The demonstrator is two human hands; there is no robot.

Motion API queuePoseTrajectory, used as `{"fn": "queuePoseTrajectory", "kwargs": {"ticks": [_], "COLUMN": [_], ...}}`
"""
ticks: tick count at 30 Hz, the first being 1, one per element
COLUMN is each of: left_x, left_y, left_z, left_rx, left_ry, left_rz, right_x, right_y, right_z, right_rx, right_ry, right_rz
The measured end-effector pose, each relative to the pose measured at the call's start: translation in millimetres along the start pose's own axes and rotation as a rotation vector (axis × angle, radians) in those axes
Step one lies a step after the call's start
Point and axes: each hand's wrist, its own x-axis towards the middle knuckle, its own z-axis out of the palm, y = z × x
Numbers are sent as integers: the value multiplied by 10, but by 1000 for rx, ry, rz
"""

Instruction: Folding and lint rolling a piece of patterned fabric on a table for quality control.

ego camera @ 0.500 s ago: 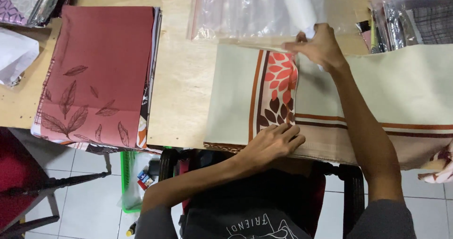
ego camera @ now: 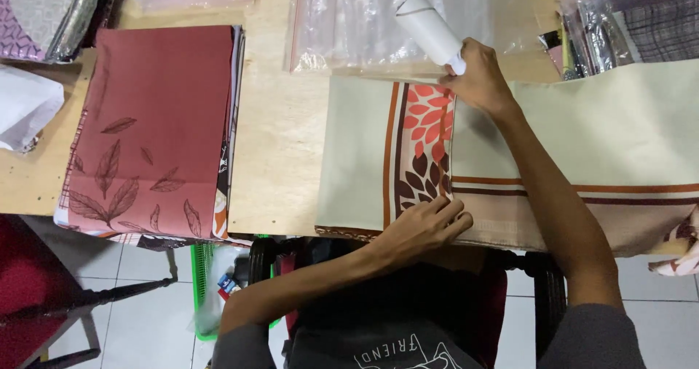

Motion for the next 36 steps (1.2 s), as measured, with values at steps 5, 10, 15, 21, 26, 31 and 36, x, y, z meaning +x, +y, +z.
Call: {"fn": "queuePoseTrajectory", "kwargs": {"ticks": [5,10,15,21,26,31,36], "left_x": [-74,-89,-68,-13,-29,-30,-226], "left_y": [-12,-1,20,59,45,-169,-874], "left_z": [223,165,354,532,696,118,-356], "left_rx": [-41,-219,-122,-115,-175,-326,-321], "left_ry": [-88,90,140,170,89,-54,61], "left_rz": [3,-102,-79,-93,-73,-114,-39], "right_x": [-81,-138,-63,33,16,6,-367], "right_y": [-145,-228,-88,53,73,-25,-602], "right_z": [-75,-151,-90,-20,-6,-18,236], "right_rx": [-101,4,-2,-53,-138,-242,-11], "right_ry": [-112,-118,-138,-69,-61,31,84], "right_rz": [15,-79,-49,-144,-109,-170,-214]}}
